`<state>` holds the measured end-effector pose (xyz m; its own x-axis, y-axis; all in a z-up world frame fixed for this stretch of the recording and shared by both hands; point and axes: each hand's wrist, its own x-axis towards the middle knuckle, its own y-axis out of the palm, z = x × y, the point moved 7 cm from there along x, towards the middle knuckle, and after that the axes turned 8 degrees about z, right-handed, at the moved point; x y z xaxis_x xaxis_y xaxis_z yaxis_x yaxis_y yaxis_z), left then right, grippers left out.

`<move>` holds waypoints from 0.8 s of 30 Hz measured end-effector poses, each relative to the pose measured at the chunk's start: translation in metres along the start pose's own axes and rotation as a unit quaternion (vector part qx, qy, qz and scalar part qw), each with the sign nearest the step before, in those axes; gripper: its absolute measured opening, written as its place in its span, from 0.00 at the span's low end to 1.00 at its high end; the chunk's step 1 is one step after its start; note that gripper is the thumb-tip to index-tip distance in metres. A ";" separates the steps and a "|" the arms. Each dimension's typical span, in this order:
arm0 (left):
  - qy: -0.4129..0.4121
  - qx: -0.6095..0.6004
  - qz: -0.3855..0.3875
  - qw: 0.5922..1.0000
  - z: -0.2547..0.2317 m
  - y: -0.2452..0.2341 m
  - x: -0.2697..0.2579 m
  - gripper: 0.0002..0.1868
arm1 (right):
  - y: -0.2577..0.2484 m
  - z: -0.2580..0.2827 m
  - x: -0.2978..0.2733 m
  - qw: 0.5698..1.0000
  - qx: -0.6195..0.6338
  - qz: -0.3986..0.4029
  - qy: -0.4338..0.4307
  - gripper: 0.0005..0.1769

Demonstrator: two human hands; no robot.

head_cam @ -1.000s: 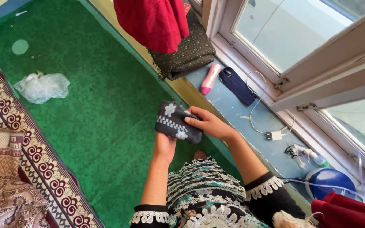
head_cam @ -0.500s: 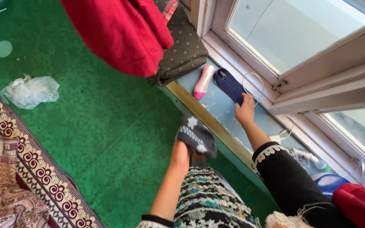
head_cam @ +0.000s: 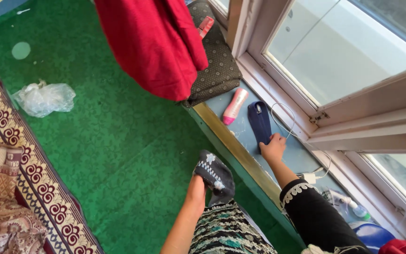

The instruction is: The person is rolling up a rug, picking up small items from the floor, and gathering clothes into a laundry basket before carrying it away.

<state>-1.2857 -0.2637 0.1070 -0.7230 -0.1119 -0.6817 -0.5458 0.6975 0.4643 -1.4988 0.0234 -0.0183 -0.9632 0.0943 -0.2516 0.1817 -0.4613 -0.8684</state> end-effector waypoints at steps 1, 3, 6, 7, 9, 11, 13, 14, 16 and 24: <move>0.007 -0.006 0.004 1.000 0.008 -0.006 0.005 0.24 | 0.004 -0.004 0.000 1.000 0.015 -0.003 0.026 0.32; 0.011 -0.021 0.017 1.000 0.025 -0.023 0.018 0.22 | 0.004 0.010 -0.012 0.995 0.082 0.013 0.055 0.35; 0.012 -0.059 0.018 0.998 0.017 -0.028 0.016 0.20 | 0.046 -0.006 -0.029 0.959 0.235 0.027 0.158 0.40; 0.006 -0.083 0.007 0.997 0.010 -0.028 0.010 0.20 | 0.069 -0.022 -0.039 0.919 0.316 0.025 0.233 0.43; 0.015 -0.104 -0.013 0.994 0.000 -0.040 0.003 0.20 | 0.097 -0.019 -0.060 0.907 0.319 0.058 0.268 0.40; 0.027 -0.127 -0.034 0.991 -0.004 -0.062 0.000 0.19 | 0.119 -0.003 -0.088 0.894 0.319 0.092 0.299 0.38; 0.055 -0.178 -0.067 0.980 -0.002 -0.095 -0.001 0.18 | 0.152 0.033 -0.127 0.785 0.496 0.172 0.329 0.25; 0.065 -0.186 -0.070 0.978 -0.003 -0.111 -0.001 0.18 | 0.162 0.046 -0.137 0.789 0.493 0.179 0.320 0.25; 0.078 -0.258 -0.077 0.960 -0.002 -0.146 -0.005 0.18 | 0.207 0.089 -0.176 0.612 0.619 0.330 0.366 0.19; 0.130 -0.285 -0.085 0.946 -0.063 -0.261 -0.088 0.18 | 0.163 0.317 -0.272 0.688 0.512 0.493 0.146 0.19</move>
<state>-1.1064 -0.4805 0.0813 -0.6436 -0.4099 -0.6463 -0.7496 0.1673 0.6404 -1.2695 -0.3570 0.0437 -0.3637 -0.6055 -0.7078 0.3398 -0.7938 0.5044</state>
